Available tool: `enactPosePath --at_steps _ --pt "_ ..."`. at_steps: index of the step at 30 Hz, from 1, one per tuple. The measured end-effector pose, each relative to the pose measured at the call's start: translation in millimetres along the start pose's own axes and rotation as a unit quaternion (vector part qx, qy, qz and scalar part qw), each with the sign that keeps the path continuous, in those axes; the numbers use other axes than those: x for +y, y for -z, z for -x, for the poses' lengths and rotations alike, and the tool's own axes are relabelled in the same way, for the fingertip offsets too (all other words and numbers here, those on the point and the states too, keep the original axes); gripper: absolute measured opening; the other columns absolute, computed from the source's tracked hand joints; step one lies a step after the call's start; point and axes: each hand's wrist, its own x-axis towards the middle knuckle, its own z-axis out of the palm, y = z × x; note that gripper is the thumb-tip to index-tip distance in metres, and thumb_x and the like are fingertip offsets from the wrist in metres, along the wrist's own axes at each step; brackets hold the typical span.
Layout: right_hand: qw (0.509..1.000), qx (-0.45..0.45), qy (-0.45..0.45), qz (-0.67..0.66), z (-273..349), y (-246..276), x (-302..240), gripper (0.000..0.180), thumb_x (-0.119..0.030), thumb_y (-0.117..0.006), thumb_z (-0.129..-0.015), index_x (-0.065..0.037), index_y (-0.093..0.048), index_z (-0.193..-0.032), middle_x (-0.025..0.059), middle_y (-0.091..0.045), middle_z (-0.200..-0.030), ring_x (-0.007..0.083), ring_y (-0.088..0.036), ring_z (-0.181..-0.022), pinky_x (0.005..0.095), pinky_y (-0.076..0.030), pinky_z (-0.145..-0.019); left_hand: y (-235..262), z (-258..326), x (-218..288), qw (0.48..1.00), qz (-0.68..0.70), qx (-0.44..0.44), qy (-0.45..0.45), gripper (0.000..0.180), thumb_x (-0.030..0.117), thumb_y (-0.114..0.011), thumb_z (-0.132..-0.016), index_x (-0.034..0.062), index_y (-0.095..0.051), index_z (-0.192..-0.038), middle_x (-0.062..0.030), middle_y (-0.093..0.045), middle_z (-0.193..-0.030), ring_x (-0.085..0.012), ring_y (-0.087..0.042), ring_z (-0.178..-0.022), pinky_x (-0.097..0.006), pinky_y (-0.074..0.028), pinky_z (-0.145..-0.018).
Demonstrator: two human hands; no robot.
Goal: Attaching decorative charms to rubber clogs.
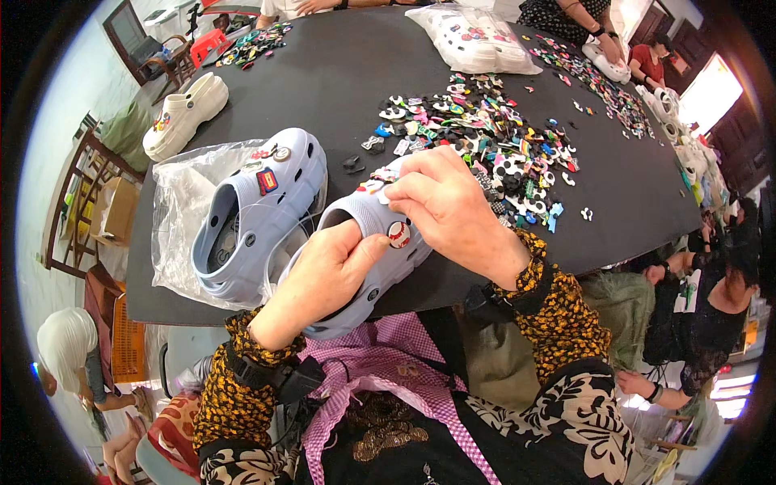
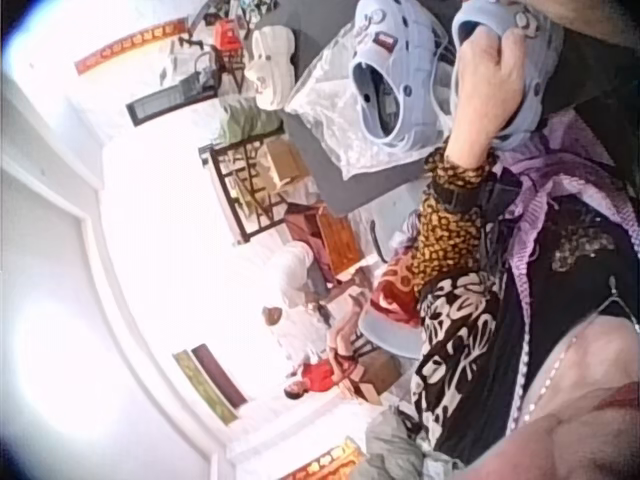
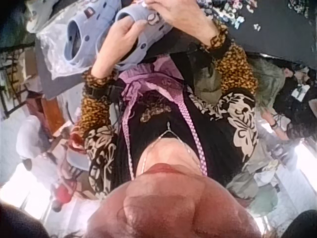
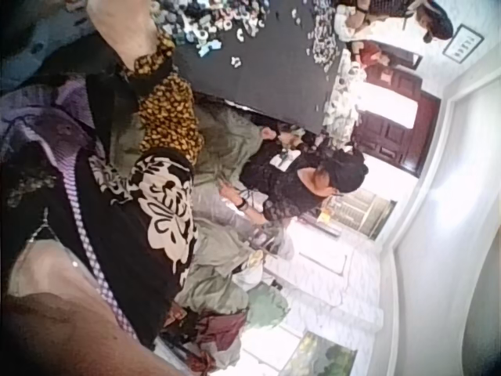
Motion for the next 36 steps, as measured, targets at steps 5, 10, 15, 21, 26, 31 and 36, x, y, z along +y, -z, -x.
enactPosePath --at_steps 5,10,15,21,26,31,36 --pt "1.000 0.004 0.012 0.005 1 -2 -1 0.011 -0.003 -0.068 -0.076 -0.006 -0.065 -0.086 0.0080 -0.060 -0.092 0.0277 -0.057 -0.086 0.0380 -0.045 -0.079 -1 -1 -6 1.000 -0.006 0.004 0.000 0.031 0.024 -0.058 -0.092 -0.0069 -0.060 -0.085 -0.0209 -0.060 -0.070 -0.0275 -0.059 -0.062 -0.040 -0.046 -0.061" --pt "0.999 0.005 0.029 0.015 2 -5 2 0.012 -0.002 -0.067 -0.076 -0.006 -0.063 -0.087 0.0082 -0.060 -0.091 0.0281 -0.056 -0.085 0.0385 -0.045 -0.078 -3 -3 -15 1.000 -0.006 0.013 -0.014 0.035 0.026 -0.059 -0.092 -0.0068 -0.058 -0.079 -0.0210 -0.058 -0.066 -0.0271 -0.057 -0.060 -0.040 -0.045 -0.059" --pt "0.999 0.017 0.029 0.024 1 -5 3 0.013 -0.002 -0.066 -0.075 -0.006 -0.062 -0.087 0.0090 -0.060 -0.090 0.0284 -0.056 -0.085 0.0389 -0.045 -0.077 3 -1 -8 0.998 -0.026 -0.040 0.047 0.027 0.021 -0.055 -0.096 -0.0049 -0.062 -0.101 0.0000 -0.060 -0.080 -0.0087 -0.051 -0.076 -0.028 -0.045 -0.068" --pt "0.998 0.013 0.043 0.041 4 -7 4 0.014 -0.002 -0.066 -0.075 -0.006 -0.061 -0.088 0.0096 -0.060 -0.092 0.0297 -0.056 -0.087 0.0401 -0.045 -0.079 -2 -4 -8 1.000 -0.011 0.001 0.006 0.036 0.027 -0.059 -0.092 -0.0065 -0.058 -0.079 -0.0208 -0.057 -0.066 -0.0281 -0.057 -0.060 -0.041 -0.045 -0.059" --pt "0.998 0.004 0.047 0.033 4 -5 4 0.014 -0.003 -0.066 -0.075 -0.005 -0.062 -0.089 0.0094 -0.061 -0.093 0.0300 -0.057 -0.089 0.0404 -0.045 -0.080 -2 -3 -12 1.000 0.001 0.005 0.003 0.036 0.027 -0.058 -0.092 -0.0066 -0.059 -0.080 -0.0210 -0.058 -0.067 -0.0280 -0.057 -0.060 -0.041 -0.045 -0.060" --pt "0.999 0.003 0.051 0.019 5 -5 5 0.015 -0.003 -0.066 -0.076 -0.005 -0.064 -0.091 0.0094 -0.061 -0.094 0.0298 -0.057 -0.090 0.0401 -0.045 -0.081 -1 -3 -10 1.000 -0.001 0.004 0.008 0.036 0.027 -0.058 -0.092 -0.0065 -0.060 -0.080 -0.0209 -0.058 -0.066 -0.0275 -0.057 -0.060 -0.040 -0.045 -0.059" --pt "0.999 -0.012 0.042 0.002 8 -2 6 0.016 -0.004 -0.066 -0.078 -0.005 -0.065 -0.094 0.0095 -0.061 -0.096 0.0297 -0.057 -0.092 0.0398 -0.045 -0.082 -3 -5 -14 1.000 0.005 0.005 0.005 0.036 0.027 -0.058 -0.092 -0.0065 -0.060 -0.080 -0.0204 -0.057 -0.065 -0.0261 -0.056 -0.059 -0.040 -0.044 -0.059"
